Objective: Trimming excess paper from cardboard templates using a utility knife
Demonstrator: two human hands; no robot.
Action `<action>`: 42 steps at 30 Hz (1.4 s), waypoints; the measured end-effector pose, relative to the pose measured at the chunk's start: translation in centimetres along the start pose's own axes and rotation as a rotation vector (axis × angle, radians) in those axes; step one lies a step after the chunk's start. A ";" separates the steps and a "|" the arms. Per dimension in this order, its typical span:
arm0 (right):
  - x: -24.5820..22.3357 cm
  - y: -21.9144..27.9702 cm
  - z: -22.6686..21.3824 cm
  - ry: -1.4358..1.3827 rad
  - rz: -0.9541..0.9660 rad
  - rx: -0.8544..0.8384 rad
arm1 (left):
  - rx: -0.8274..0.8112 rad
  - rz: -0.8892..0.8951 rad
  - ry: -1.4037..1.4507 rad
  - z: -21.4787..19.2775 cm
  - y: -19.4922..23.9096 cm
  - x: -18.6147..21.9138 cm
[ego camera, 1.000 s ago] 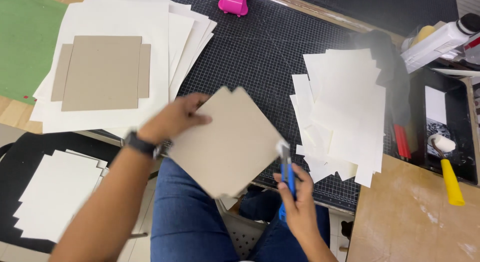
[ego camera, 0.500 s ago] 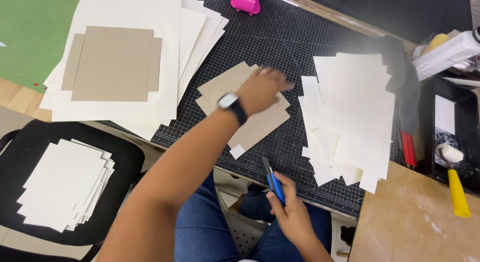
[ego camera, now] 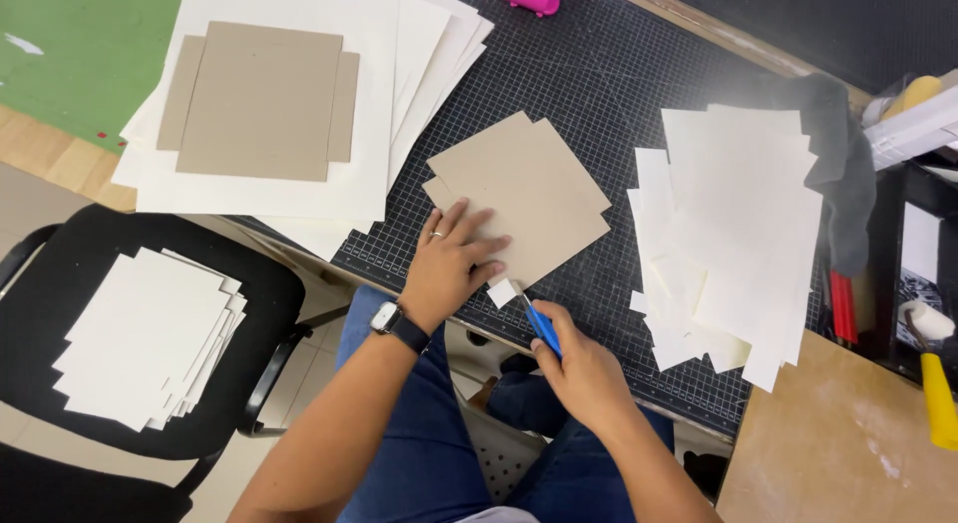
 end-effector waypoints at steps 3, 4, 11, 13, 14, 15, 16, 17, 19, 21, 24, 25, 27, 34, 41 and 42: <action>0.0 0.0 0.0 0.016 -0.014 -0.001 | 0.000 -0.003 0.008 0.0 0.0 0.1; -0.2 -0.2 -0.1 0.020 -0.018 -0.002 | 0.004 -0.008 0.007 -0.2 0.1 0.0; -0.7 -0.2 -0.2 0.014 -0.048 -0.020 | 0.003 -0.013 0.001 0.2 0.1 -0.2; -0.8 -0.2 -0.3 0.011 -0.047 -0.018 | 0.000 -0.015 0.010 0.1 0.0 -0.1; -0.8 -0.2 -0.4 0.007 -0.052 -0.017 | -0.003 -0.018 0.010 0.0 0.0 0.0; -1.0 -0.2 -0.5 0.003 -0.059 -0.016 | -0.006 -0.022 0.008 -0.2 -0.1 0.0; -0.9 -0.3 -0.5 0.003 -0.059 -0.017 | -0.006 -0.022 0.007 -0.2 -0.1 0.0; -0.8 -0.3 -0.4 0.012 -0.063 -0.018 | -0.011 -0.023 0.011 -0.1 -0.1 0.0; -0.6 -0.5 -0.2 0.021 -0.065 -0.021 | -0.017 -0.025 0.016 -0.1 0.0 0.0; -0.3 -0.8 0.2 0.032 -0.062 -0.030 | -0.029 -0.041 0.022 0.0 -0.1 -0.1; -0.9 -0.3 -0.2 0.053 -0.073 -0.019 | -0.023 -0.034 0.026 0.0 -0.1 -0.1; -0.9 -0.5 0.0 0.054 -0.075 -0.019 | -0.021 -0.034 0.025 -0.1 0.0 -0.2; -0.9 -0.8 0.3 0.108 -0.092 0.027 | -0.026 -0.028 0.026 -0.1 0.0 0.0; -1.7 -0.6 0.9 0.255 -0.139 0.120 | -0.079 -0.029 0.055 -0.2 0.0 -0.2; -1.6 -1.4 0.8 0.459 -0.174 0.092 | -0.091 -0.034 0.050 -0.1 0.1 -0.1; -1.6 -1.6 0.8 0.468 -0.180 0.081 | -0.096 -0.037 0.042 -0.1 0.1 -0.3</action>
Point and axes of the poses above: each hand's wrist, its own y-axis away from the middle knuckle, its own z-axis out of the palm, x = y × z, the point moved 9 cm from there along -y, towards the middle knuckle, and after that the axes turned 15 degrees about z, right-handed, at the moved point
